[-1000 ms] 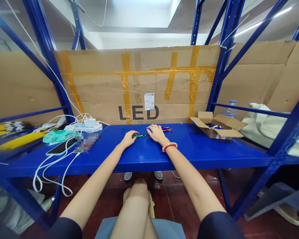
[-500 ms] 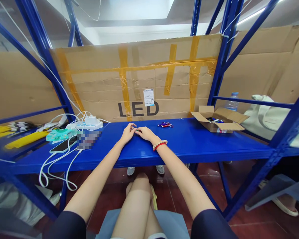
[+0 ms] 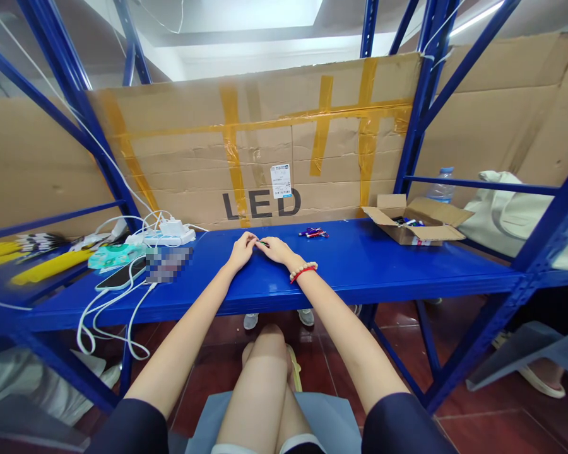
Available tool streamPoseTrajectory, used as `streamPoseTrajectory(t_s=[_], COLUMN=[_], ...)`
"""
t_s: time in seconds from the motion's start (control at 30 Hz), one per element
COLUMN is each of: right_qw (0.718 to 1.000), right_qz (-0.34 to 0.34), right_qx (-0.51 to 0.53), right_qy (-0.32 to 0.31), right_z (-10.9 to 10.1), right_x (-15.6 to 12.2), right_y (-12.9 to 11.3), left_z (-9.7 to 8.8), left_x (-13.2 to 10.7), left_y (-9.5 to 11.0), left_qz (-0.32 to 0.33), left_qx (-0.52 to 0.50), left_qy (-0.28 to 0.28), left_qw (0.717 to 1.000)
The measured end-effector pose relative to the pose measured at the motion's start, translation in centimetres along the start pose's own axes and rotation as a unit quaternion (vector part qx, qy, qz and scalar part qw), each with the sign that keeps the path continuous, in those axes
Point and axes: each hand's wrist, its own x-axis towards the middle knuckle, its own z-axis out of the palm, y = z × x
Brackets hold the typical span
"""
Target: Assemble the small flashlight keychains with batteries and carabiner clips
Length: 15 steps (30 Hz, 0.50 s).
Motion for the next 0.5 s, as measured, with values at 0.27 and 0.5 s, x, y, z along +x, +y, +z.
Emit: streamPoseTrajectory(t_s=[0.27, 0.5], right_qw=[0.998, 0.995], right_qz=[-0.015, 0.014], right_qx=[0.050, 0.095], right_qy=[0.018, 0.013], right_z=[0.0, -0.1], right_x=[0.2, 0.4], right_y=[0.7, 0.9], left_z=[-0.3, -0.3], left_x=[-0.2, 0.1], left_y=[0.6, 1.2], left_qz=[0.009, -0.047], left_qx=[-0.014, -0.105], left_qy=[-0.001, 0.029], left_qw=[1.000, 0.993])
